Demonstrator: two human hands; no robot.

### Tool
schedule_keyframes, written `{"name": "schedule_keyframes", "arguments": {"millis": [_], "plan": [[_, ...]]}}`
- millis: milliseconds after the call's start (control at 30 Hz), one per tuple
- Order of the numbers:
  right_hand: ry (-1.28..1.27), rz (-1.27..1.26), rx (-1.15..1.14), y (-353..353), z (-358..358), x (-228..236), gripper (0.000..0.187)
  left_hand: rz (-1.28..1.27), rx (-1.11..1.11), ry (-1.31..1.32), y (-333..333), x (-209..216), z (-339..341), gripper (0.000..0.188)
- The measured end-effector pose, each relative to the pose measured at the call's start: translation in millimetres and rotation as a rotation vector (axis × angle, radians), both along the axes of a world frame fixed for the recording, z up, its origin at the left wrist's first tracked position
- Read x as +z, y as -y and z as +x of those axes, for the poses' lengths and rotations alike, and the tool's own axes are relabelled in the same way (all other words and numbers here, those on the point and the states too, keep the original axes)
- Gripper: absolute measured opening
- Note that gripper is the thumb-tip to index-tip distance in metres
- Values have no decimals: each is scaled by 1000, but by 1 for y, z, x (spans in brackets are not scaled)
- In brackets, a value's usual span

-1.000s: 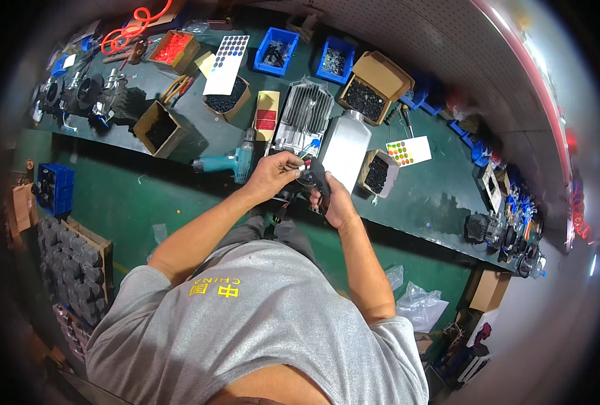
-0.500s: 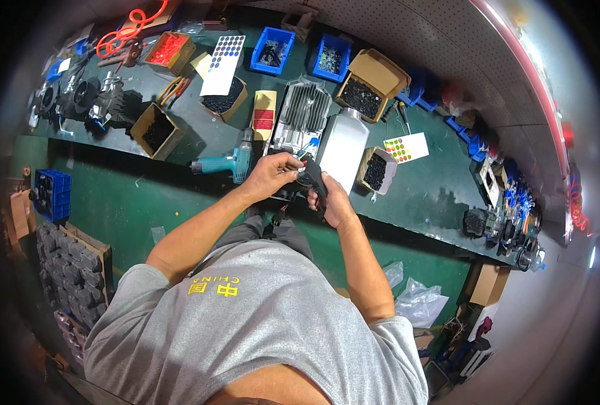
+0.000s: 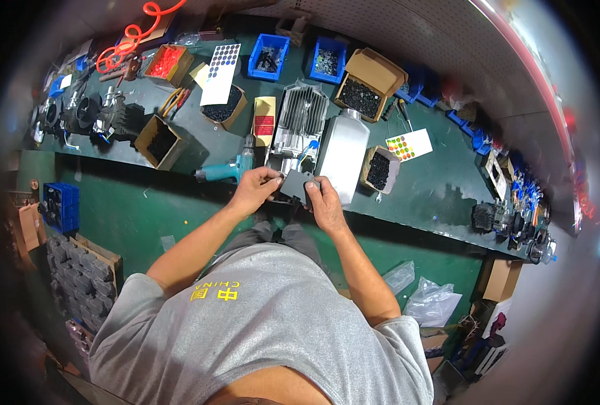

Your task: The person unpacks a silver metal casing and uses a cordless drill to fasten it. They then attach a motor assembly to the casing, connect wires, and secure a black plastic component using the drill. The person works at a green workbench in a workshop environment.

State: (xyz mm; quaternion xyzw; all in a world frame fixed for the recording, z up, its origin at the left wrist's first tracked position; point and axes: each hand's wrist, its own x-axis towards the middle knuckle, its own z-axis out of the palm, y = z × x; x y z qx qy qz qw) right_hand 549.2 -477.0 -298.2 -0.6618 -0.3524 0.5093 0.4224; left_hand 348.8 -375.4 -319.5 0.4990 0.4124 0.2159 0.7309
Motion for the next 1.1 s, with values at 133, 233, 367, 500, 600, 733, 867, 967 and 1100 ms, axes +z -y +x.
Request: {"name": "schedule_keyframes", "arguments": {"millis": [133, 233, 367, 500, 600, 733, 867, 967, 1100], "plan": [[198, 55, 41, 1, -4, -3, 39, -127, -40, -41, 2, 13, -4, 17], [332, 62, 94, 0, -8, 16, 34, -80, -59, 8, 4, 16, -8, 17], [328, 99, 139, 2, -11, 24, 36, -22, -42, 76, 4, -5, -12, 19], [335, 134, 164, 7, -7, 20, 34, -34, -64, 126, 5, -3, -11, 20], [348, 133, 191, 5, -3, 25, 33, -61, -94, 119, 2, 2, -11, 21], [308, 151, 225, -2, 3, 30, 38, 12, -153, 134, -11, 10, -1, 28], [86, 139, 244, -17, 19, 23, 52, 59, -204, 86, -35, -1, 6, 30], [128, 32, 366, -33, 40, 28, 67, -57, -136, 24, -49, -8, 12, 29], [78, -161, 376, -57, 55, 22, 65, -147, -78, -82, -60, -11, 22, 32]]}}
